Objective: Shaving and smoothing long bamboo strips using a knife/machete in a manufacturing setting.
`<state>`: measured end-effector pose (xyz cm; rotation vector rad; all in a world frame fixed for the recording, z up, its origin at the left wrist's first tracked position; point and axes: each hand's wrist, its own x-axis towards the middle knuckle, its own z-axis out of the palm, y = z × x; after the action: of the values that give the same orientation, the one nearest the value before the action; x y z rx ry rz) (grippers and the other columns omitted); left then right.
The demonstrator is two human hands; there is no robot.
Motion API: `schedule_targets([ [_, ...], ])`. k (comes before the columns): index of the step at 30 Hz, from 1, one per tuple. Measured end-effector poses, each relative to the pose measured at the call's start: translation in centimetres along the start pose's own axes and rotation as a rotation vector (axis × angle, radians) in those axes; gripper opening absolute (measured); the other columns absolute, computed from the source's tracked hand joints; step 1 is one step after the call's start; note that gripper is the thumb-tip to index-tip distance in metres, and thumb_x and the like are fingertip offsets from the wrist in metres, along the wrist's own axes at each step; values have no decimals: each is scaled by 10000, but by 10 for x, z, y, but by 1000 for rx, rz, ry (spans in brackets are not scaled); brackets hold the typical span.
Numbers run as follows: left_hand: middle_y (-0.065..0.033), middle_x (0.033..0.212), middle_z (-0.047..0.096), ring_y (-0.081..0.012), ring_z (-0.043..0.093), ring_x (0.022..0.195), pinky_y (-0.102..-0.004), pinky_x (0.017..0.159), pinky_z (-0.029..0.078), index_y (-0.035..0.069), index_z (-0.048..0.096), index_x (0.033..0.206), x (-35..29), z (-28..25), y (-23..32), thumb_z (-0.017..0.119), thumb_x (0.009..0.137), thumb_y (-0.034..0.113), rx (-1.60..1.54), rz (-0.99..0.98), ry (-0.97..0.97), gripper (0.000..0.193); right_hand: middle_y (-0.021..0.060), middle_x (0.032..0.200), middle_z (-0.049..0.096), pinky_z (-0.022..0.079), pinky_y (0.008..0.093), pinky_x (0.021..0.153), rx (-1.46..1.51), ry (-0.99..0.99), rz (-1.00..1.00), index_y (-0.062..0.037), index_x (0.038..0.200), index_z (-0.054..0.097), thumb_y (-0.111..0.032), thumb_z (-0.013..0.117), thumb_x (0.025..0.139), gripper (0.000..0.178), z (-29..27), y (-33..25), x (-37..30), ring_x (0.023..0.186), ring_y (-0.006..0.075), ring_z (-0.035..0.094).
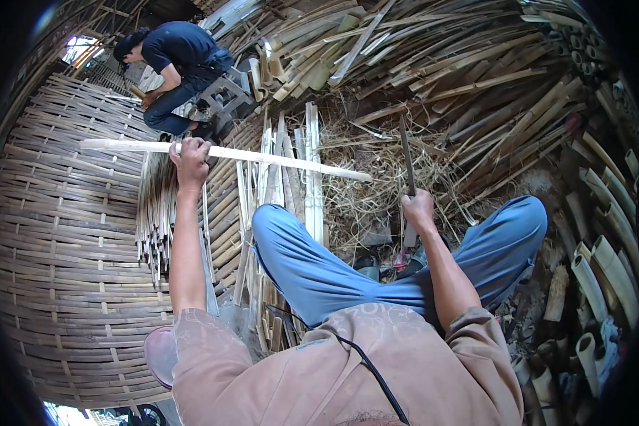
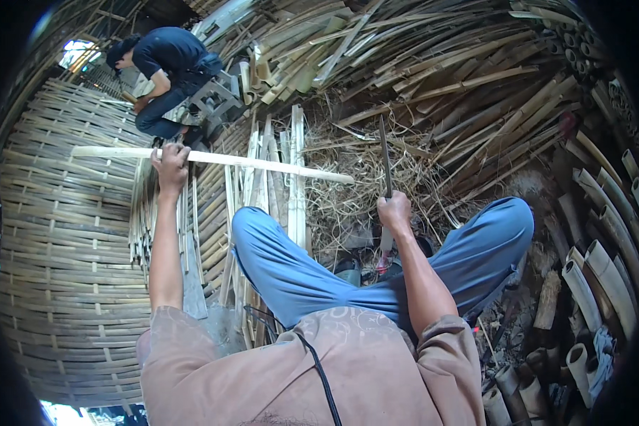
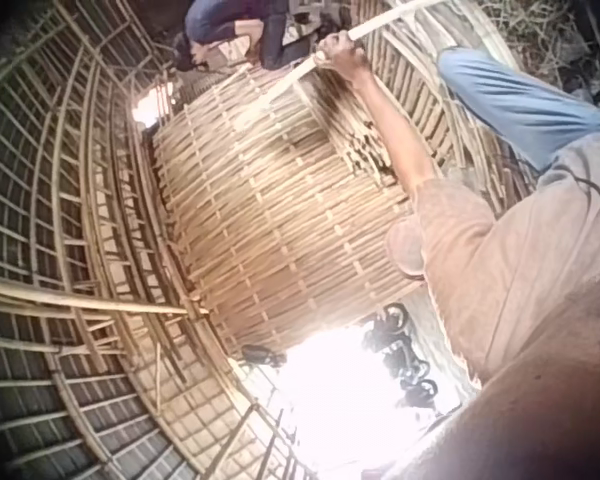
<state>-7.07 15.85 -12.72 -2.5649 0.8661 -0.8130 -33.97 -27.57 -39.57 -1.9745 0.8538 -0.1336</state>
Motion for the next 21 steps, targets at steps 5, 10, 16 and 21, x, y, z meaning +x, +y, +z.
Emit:
schedule_targets([
  [5,-163,1467,449,-336,395,1393,-584,1069,301,218,548,1405,14,-17,3,749,652,68,33,-103,655,794,245,838,721,551,478,799,30,1,58,26,919,714,-210,645,857,253,-6,-10,-1,852,401,716],
  [10,-216,1319,514,-379,553,1160,-601,1022,420,108,393,1468,48,-9,-6,614,901,552,-2137,-826,907,754,261,870,720,549,481,816,45,-8,1,21,941,722,-208,650,848,258,1,-6,-2,878,412,712],
  [16,-93,863,629,-242,646,768,-493,795,584,48,547,1109,99,0,14,608,983,256,-1912,-701,612,250,252,806,705,554,475,765,-68,-119,-110,23,914,708,-235,646,826,279,20,8,-1,818,411,707],
  [21,-31,690,534,-150,493,566,-300,554,440,105,520,889,133,-26,52,617,984,165,-2190,-475,545,148,224,776,703,564,452,749,-29,-267,-153,28,981,705,-213,636,827,294,53,2,-15,766,347,721],
])
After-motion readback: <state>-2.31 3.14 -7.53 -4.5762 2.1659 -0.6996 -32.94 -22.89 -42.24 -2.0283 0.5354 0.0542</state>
